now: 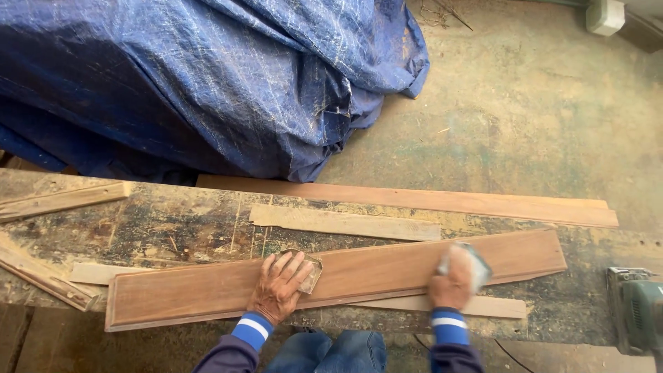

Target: Sanding wooden planks manually using sandpaper and a sanding block.

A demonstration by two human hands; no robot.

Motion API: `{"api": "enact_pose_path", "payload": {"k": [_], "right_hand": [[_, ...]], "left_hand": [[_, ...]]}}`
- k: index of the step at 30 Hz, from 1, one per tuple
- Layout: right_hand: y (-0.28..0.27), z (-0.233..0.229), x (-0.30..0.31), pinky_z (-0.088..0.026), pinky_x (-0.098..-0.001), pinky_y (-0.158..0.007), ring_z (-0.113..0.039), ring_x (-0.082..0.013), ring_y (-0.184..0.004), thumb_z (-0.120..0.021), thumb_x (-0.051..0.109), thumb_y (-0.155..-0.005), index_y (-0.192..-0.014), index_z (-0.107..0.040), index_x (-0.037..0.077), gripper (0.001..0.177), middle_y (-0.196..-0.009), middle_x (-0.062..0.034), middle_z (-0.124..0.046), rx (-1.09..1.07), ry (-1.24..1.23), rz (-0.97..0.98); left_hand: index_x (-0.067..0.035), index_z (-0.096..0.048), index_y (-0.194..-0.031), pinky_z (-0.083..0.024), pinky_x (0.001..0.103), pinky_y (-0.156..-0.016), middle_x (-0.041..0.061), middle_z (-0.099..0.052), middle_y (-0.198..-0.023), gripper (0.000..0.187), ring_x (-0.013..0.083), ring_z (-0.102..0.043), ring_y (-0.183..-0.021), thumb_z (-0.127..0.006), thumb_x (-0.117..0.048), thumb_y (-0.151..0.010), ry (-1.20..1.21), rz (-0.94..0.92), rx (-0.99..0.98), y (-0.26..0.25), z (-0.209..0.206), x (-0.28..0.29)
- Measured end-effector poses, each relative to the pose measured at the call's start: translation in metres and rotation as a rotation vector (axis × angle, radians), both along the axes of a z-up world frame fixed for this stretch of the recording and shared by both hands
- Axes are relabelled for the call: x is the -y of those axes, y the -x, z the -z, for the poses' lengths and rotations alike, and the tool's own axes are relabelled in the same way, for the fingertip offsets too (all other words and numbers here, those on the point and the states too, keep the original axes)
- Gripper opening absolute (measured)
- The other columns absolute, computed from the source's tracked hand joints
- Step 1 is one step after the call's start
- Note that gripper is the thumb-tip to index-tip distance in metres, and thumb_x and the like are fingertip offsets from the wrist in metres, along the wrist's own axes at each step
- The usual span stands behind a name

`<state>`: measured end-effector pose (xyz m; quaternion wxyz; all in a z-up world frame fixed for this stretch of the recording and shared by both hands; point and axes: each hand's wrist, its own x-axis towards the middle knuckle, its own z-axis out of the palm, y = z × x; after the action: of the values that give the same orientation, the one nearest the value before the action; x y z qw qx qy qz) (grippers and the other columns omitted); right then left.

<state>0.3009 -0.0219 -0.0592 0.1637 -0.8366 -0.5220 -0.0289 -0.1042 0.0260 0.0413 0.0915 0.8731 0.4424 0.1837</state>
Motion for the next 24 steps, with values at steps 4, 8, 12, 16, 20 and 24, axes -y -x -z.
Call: {"api": "enact_pose_path", "payload": {"k": [4,8,12,16,20,24], "right_hand": [[0.147,-0.016,0.003,-0.037,-0.0475,-0.118,-0.049,-0.0360,-0.140,-0.063,-0.001,-0.077,-0.146,-0.052,0.007,0.071,-0.148,-0.0188,-0.054,-0.348,-0.076,-0.334],[0.158,-0.065,-0.001,-0.040,-0.0478,-0.117,-0.053,-0.0312,-0.141,-0.063,-0.004,-0.067,-0.144,-0.058,0.020,0.081,-0.151,-0.0092,-0.059,-0.234,0.031,-0.729],[-0.010,-0.024,-0.017,-0.047,-0.0450,-0.109,-0.061,-0.0303,-0.129,-0.071,0.014,-0.083,-0.141,-0.060,0.017,0.060,-0.142,-0.0107,-0.064,-0.217,-0.092,-0.336],[-0.098,0.001,-0.012,-0.047,-0.0429,-0.114,-0.060,-0.0361,-0.132,-0.058,0.001,-0.084,-0.140,-0.060,0.009,0.057,-0.142,-0.0182,-0.063,-0.092,0.008,-0.041],[0.013,-0.011,0.006,-0.040,-0.0482,-0.116,-0.051,-0.0371,-0.136,-0.062,-0.005,-0.078,-0.144,-0.052,0.004,0.068,-0.145,-0.0221,-0.055,-0.301,-0.091,-0.244],[0.067,-0.041,0.038,-0.039,-0.0498,-0.118,-0.049,-0.0361,-0.142,-0.060,-0.011,-0.070,-0.147,-0.051,0.008,0.079,-0.149,-0.0181,-0.054,-0.319,-0.004,-0.577]], "left_hand": [[-0.019,-0.061,-0.137,-0.030,0.053,-0.115,0.006,-0.055,-0.146,0.064,0.0285,-0.047,-0.133,-0.076,-0.021,-0.075,0.013,0.017,-0.041,0.000,0.000,-0.002],[-0.020,-0.060,-0.137,-0.030,0.052,-0.115,0.006,-0.055,-0.145,0.065,0.0276,-0.048,-0.133,-0.076,-0.020,-0.074,0.011,0.022,-0.076,-0.002,0.000,-0.002],[-0.021,-0.060,-0.136,-0.031,0.052,-0.114,0.004,-0.055,-0.144,0.065,0.0264,-0.048,-0.132,-0.076,-0.021,-0.073,0.001,0.001,-0.075,-0.008,0.001,-0.002],[-0.022,-0.061,-0.136,-0.031,0.051,-0.115,0.003,-0.056,-0.144,0.063,0.0260,-0.049,-0.131,-0.074,-0.021,-0.075,-0.004,-0.016,-0.104,-0.007,0.003,-0.001],[-0.025,-0.061,-0.135,-0.029,0.051,-0.117,0.002,-0.056,-0.145,0.057,0.0250,-0.049,-0.132,-0.071,-0.023,-0.079,0.004,-0.107,-0.080,-0.012,0.017,0.008],[-0.025,-0.062,-0.135,-0.029,0.051,-0.118,0.002,-0.056,-0.145,0.054,0.0261,-0.049,-0.133,-0.069,-0.024,-0.081,-0.008,-0.119,-0.114,-0.015,0.016,0.007]]}}
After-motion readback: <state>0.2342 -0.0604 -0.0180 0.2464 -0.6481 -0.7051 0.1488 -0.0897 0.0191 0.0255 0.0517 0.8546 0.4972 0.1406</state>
